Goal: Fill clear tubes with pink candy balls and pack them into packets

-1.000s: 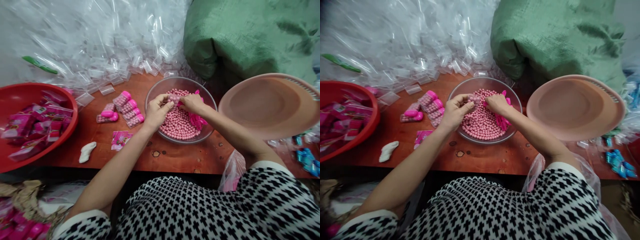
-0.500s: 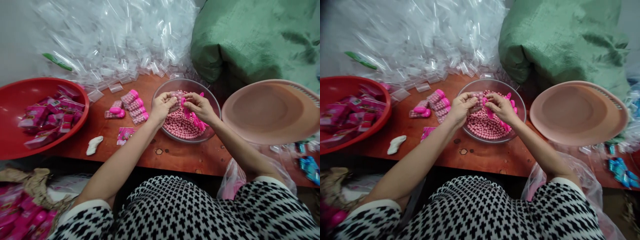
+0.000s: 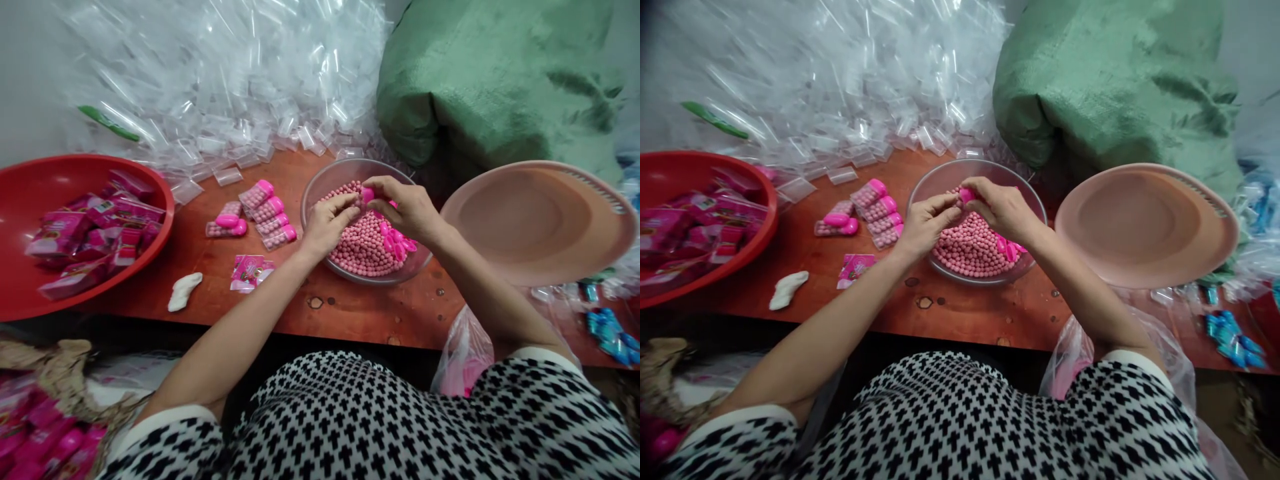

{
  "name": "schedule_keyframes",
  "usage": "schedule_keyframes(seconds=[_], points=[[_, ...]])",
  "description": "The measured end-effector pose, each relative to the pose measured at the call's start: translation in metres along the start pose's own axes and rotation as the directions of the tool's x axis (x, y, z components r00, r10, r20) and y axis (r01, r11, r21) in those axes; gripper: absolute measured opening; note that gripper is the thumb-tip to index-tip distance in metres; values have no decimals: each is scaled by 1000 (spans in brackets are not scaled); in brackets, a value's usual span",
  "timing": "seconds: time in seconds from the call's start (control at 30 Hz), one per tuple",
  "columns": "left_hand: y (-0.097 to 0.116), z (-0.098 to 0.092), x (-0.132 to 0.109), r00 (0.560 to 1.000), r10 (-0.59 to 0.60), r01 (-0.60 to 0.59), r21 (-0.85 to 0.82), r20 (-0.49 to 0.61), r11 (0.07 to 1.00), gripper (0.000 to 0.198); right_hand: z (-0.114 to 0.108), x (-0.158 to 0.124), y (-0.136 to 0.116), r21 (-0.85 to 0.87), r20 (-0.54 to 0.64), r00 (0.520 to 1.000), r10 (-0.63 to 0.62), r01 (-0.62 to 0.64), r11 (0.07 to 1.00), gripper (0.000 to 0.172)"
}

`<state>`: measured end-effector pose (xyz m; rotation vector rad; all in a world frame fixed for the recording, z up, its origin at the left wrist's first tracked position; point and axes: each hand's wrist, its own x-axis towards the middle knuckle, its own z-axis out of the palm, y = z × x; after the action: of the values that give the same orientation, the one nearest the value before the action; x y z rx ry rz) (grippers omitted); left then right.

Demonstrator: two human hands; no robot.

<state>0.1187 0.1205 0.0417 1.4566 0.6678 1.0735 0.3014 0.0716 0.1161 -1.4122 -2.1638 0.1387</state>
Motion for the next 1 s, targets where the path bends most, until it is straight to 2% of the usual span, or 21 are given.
schedule_keyframes(seconds=[0.1, 0.23, 0.37, 0.5, 0.67, 0.77, 0.87, 0.93, 1.0], points=[[3, 0, -4, 999, 27, -25, 80, -19, 996, 28, 1, -1, -4, -82, 68, 997, -29, 35, 996, 27], [9, 2, -11, 997, 55, -46, 151, -55, 987, 27, 4, -5, -6, -105, 88, 994, -70, 79, 991, 28], [14, 3, -17, 993, 106, -91, 218, -58, 972, 23, 5, -11, -7, -103, 125, 992, -26, 39, 994, 29], [16, 2, -21, 992, 124, -116, 228, -18, 967, 21, 1, -21, -5, -130, 201, 978, -51, 79, 988, 34], [20, 1, -23, 989, 103, -125, 219, 110, 968, 19, -7, -28, -5, -116, 316, 942, -112, 156, 981, 38], [20, 0, -23, 994, 72, -89, 237, 80, 967, 18, -1, -25, -4, -143, 299, 950, -90, 138, 980, 39], [18, -1, -21, 999, 33, -40, 243, 32, 969, 19, 9, -16, -2, -91, 259, 964, -61, 87, 992, 34], [16, -2, -16, 1000, -1, -1, 160, 11, 987, 19, 13, -11, -4, 14, 183, 983, 11, -14, 1000, 30], [14, -3, -11, 998, -52, 52, 10, -23, 999, 20, 13, -9, -9, 188, 76, 985, 154, -166, 968, 32]])
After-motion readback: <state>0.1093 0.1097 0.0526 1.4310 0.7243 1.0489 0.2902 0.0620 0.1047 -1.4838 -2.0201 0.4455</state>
